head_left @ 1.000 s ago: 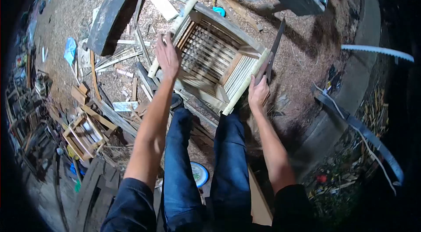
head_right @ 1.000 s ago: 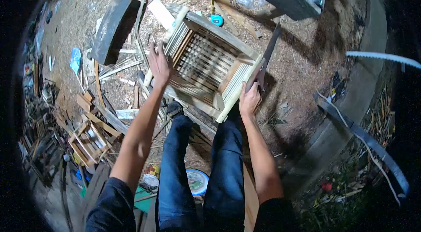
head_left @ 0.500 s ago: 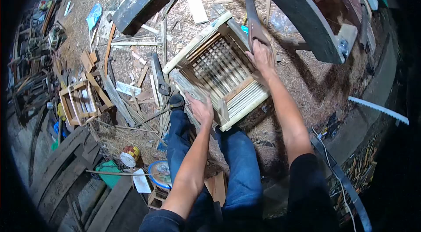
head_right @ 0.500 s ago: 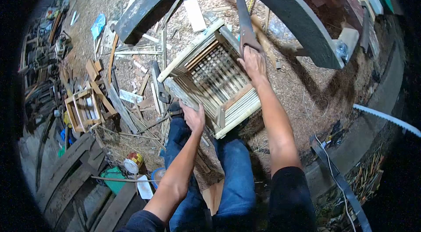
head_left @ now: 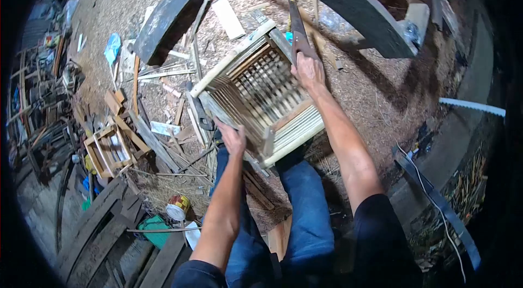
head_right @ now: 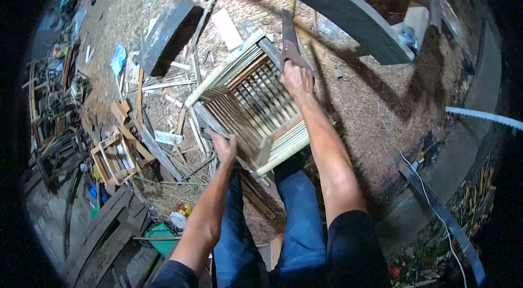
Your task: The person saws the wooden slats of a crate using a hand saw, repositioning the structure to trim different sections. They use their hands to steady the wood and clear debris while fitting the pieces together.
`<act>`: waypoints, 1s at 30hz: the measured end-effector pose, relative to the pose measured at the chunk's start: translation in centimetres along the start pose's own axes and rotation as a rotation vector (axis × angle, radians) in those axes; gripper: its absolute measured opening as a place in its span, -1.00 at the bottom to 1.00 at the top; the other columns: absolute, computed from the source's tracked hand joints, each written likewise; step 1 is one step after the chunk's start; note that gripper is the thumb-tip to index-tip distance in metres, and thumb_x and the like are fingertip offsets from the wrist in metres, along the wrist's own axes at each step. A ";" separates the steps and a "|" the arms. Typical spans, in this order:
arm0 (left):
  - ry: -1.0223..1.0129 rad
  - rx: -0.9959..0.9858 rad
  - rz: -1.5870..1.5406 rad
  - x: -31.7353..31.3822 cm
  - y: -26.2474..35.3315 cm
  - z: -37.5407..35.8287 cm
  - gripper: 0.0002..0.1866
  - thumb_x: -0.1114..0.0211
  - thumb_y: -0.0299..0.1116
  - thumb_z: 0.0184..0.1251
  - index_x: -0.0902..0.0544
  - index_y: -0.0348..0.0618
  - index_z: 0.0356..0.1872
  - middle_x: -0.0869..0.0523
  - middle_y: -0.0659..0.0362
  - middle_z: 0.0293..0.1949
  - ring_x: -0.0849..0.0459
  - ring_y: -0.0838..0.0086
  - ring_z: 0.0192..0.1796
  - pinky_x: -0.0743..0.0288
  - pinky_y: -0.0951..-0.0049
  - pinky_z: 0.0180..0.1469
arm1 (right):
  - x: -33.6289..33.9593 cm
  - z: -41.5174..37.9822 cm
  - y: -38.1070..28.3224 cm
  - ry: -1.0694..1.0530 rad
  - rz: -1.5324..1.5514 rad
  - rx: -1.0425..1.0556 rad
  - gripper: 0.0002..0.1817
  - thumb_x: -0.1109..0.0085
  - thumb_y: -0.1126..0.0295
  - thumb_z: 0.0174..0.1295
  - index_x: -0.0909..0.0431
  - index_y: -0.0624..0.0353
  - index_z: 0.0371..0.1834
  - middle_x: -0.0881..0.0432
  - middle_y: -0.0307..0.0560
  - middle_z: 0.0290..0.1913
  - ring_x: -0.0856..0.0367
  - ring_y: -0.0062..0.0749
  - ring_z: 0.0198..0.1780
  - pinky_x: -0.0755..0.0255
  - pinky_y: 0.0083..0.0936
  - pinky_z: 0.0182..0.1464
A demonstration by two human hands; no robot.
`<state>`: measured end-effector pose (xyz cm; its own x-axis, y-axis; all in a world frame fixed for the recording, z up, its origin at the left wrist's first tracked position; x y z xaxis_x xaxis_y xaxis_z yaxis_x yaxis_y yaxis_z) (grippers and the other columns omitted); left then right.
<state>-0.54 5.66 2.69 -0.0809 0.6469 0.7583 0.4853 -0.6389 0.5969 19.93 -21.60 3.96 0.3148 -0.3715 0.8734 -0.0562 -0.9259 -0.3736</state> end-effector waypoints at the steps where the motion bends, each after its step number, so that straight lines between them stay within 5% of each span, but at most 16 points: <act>1: -0.024 -0.044 0.032 0.8 0.4 1.0 0.01 -0.28 -0.45 0.09 0.24 -0.40 0.45 -0.16 -0.47 0.33 -0.36 -0.30 0.26 -0.28 0.09 0.32 | 0.6 -1.2 0.5 0.027 0.015 -0.028 -0.66 -0.28 0.25 0.11 -0.47 0.22 -0.17 -0.65 0.32 -0.37 -0.66 0.25 -0.28 -0.51 0.05 -0.22; 4: -0.199 -0.174 0.200 3.6 3.5 5.3 0.00 -0.28 -0.50 0.10 0.22 -0.33 0.46 -0.36 -0.40 0.21 -0.52 -0.24 0.09 -0.41 0.07 0.21 | 2.9 -4.9 1.1 0.078 0.093 -0.207 -0.65 -0.30 0.24 0.09 -0.48 0.24 -0.18 -0.65 0.32 -0.38 -0.66 0.24 -0.28 -0.51 0.05 -0.24; 6: -0.416 0.130 -0.064 1.1 -1.5 11.3 -0.04 -0.27 -0.56 0.10 0.16 -0.32 0.46 -0.43 -0.36 0.15 -0.56 -0.21 0.02 -0.46 0.09 0.15 | 2.9 -7.1 1.5 0.127 0.096 -0.314 -0.64 -0.31 0.22 0.09 -0.48 0.25 -0.19 -0.65 0.31 -0.38 -0.66 0.24 -0.28 -0.51 0.03 -0.24; 7: -0.188 -0.493 0.277 4.3 5.1 11.0 -0.03 -0.26 -0.64 0.05 0.12 -0.27 0.48 -0.45 -0.31 0.15 -0.59 -0.16 -0.04 -0.49 0.10 0.07 | 2.2 -8.5 2.0 0.152 0.097 -0.405 -0.62 -0.32 0.21 0.08 -0.48 0.25 -0.20 -0.65 0.29 -0.38 -0.66 0.23 -0.28 -0.52 0.02 -0.24; 8: -0.363 -0.279 0.238 5.4 7.4 12.1 -0.02 -0.23 -0.64 0.02 0.10 -0.18 0.49 -0.47 -0.27 0.13 -0.61 -0.13 -0.07 -0.53 0.10 -0.01 | 1.9 -10.0 2.2 0.173 0.097 -0.494 -0.61 -0.33 0.19 0.07 -0.48 0.26 -0.20 -0.65 0.28 -0.37 -0.66 0.23 -0.28 -0.53 0.00 -0.24; 13: -0.531 -0.570 0.472 4.6 9.3 19.0 -0.02 -0.16 -0.55 0.07 0.13 0.18 0.53 -0.54 -0.33 0.00 -0.62 -0.24 -0.12 -0.54 -0.01 -0.06 | -0.4 -16.4 -2.2 0.248 0.146 -0.810 -0.64 -0.29 0.17 0.13 -0.49 0.22 -0.21 -0.65 0.26 -0.42 -0.68 0.15 -0.33 -0.54 -0.03 -0.26; 14: -0.498 -0.666 0.505 4.1 9.4 20.2 -0.02 -0.17 -0.53 0.07 0.12 0.22 0.53 -0.48 -0.39 0.11 -0.64 -0.21 -0.10 -0.56 -0.01 -0.05 | -1.0 -17.1 -3.5 0.259 0.184 -0.863 -0.65 -0.29 0.17 0.13 -0.49 0.22 -0.23 -0.65 0.27 -0.43 -0.67 0.15 -0.33 -0.53 -0.03 -0.26; 19: -0.619 -0.692 0.577 0.6 9.0 24.9 -0.09 -0.10 -0.58 0.12 -0.03 0.43 0.49 -0.47 -0.28 0.20 -0.64 -0.14 -0.05 -0.57 0.04 -0.03 | -6.9 -18.6 -7.5 0.316 0.327 -1.007 -0.59 -0.37 0.16 0.09 -0.49 0.30 -0.26 -0.65 0.29 -0.42 -0.67 0.16 -0.35 -0.53 -0.07 -0.28; 22: -0.432 -0.708 0.633 -1.2 6.5 26.7 -0.15 -0.04 -0.62 0.15 -0.07 0.33 0.49 -0.44 -0.29 0.20 -0.63 -0.15 -0.03 -0.56 0.05 -0.01 | -9.0 -18.2 -9.2 0.421 0.436 -0.983 -0.38 -0.45 0.15 0.01 -0.49 0.47 -0.02 -0.65 0.36 -0.29 -0.66 0.20 -0.25 -0.52 -0.10 -0.18; 28: -0.171 -0.750 0.541 0.3 5.7 24.6 -0.19 -0.16 -0.60 0.15 -0.15 0.09 0.47 -0.35 -0.29 0.28 -0.58 -0.08 0.11 -0.57 0.08 0.09 | -8.0 -19.3 -6.4 0.517 0.425 -0.930 -0.56 -0.37 0.10 0.11 -0.57 0.36 -0.32 -0.65 0.33 -0.37 -0.64 0.23 -0.29 -0.47 -0.02 -0.20; 29: -0.320 -0.584 0.571 0.3 6.0 23.6 -0.30 -0.24 -0.54 0.16 -0.28 -0.09 0.39 -0.32 -0.26 0.32 -0.54 -0.01 0.18 -0.54 0.12 0.17 | -6.5 -20.1 -5.7 0.496 0.426 -0.929 -0.57 -0.34 0.08 0.14 -0.56 0.32 -0.40 -0.63 0.29 -0.44 -0.63 0.23 -0.35 -0.46 -0.03 -0.27; 30: -0.129 -0.810 0.628 -0.1 5.4 22.2 -0.40 -0.27 -0.52 0.16 -0.37 -0.25 0.29 -0.34 -0.27 0.31 -0.57 0.02 0.15 -0.56 0.11 0.17 | -6.1 -21.2 -4.6 0.498 0.388 -0.868 -0.59 -0.33 0.08 0.15 -0.57 0.28 -0.38 -0.63 0.25 -0.48 -0.62 0.21 -0.41 -0.45 -0.05 -0.32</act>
<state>21.42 11.35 0.04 0.1021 0.1090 0.9888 -0.3284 -0.9346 0.1370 -1.85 -16.51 7.01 -0.2804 -0.4554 0.8450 -0.7851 -0.3976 -0.4749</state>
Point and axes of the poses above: each hand's wrist, its own z-axis towards the middle knuckle, its own x-axis out of the back of the hand, y = z × x, the point moved 5 cm from there along z, towards the middle knuckle
